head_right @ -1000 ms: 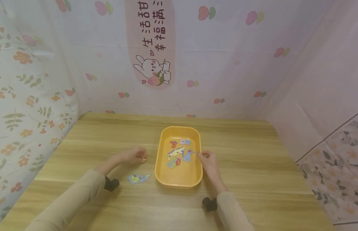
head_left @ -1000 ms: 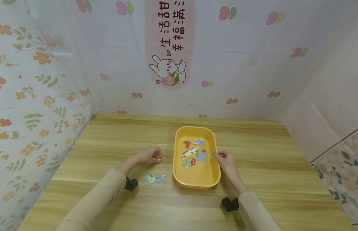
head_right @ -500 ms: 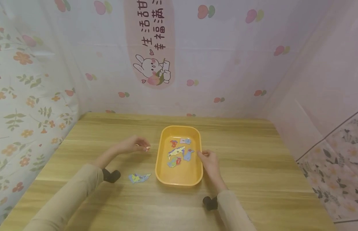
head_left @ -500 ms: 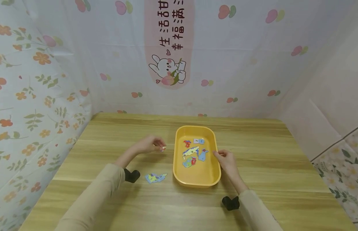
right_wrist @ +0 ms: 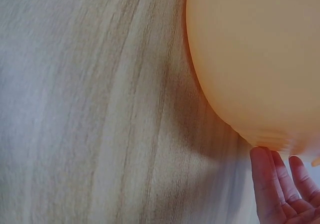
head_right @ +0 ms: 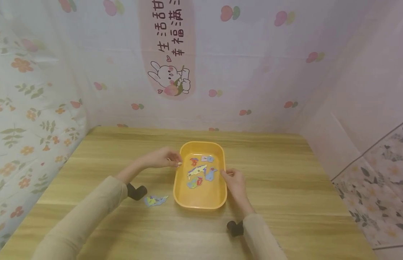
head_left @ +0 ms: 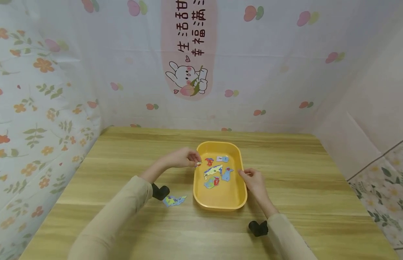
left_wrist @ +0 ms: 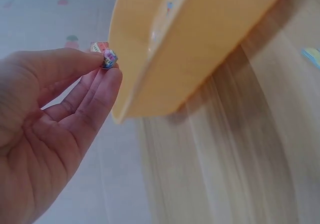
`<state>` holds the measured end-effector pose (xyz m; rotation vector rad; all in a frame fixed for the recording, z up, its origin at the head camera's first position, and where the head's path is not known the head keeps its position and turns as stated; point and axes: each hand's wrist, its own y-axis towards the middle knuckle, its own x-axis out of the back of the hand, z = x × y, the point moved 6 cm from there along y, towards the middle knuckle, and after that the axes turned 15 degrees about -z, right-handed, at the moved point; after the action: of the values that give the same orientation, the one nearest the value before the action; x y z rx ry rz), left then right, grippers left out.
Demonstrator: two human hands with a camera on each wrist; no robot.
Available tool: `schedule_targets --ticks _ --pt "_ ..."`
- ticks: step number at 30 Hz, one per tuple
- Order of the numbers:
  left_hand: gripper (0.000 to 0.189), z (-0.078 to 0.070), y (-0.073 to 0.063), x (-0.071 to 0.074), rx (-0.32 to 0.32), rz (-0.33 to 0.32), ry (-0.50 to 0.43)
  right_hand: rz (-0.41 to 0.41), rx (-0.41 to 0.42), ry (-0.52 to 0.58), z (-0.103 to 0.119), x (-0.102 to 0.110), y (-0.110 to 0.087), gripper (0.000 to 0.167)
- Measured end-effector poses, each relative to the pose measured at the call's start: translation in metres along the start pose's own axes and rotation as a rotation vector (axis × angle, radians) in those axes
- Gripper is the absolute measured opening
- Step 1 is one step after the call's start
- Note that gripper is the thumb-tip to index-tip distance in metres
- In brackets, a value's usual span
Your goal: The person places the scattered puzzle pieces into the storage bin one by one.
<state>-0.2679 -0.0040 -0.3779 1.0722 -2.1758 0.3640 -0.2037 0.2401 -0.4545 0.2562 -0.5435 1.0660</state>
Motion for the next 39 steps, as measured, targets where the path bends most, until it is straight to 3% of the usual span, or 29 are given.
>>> schedule_targets --ticks 10,17,22,31,39 --pt "0.016 -0.028 0.027 -0.027 -0.04 0.161 0.033 -0.01 0.005 -0.001 0.0 -0.001 0.002 0.042" --pt "0.017 -0.036 0.05 -0.051 -0.053 0.26 0.13 -0.016 0.0 0.015 -0.001 -0.001 0.001 0.039" --pt "0.017 -0.038 0.061 -0.066 -0.019 0.307 0.15 -0.015 0.018 0.031 0.001 -0.002 0.001 0.039" --pt "0.012 -0.039 0.072 -0.094 0.044 0.371 0.177 -0.03 0.031 0.018 0.0 -0.002 0.004 0.038" --pt "0.015 -0.04 0.073 -0.116 0.063 0.442 0.283 -0.035 0.031 0.019 0.001 -0.003 0.003 0.035"
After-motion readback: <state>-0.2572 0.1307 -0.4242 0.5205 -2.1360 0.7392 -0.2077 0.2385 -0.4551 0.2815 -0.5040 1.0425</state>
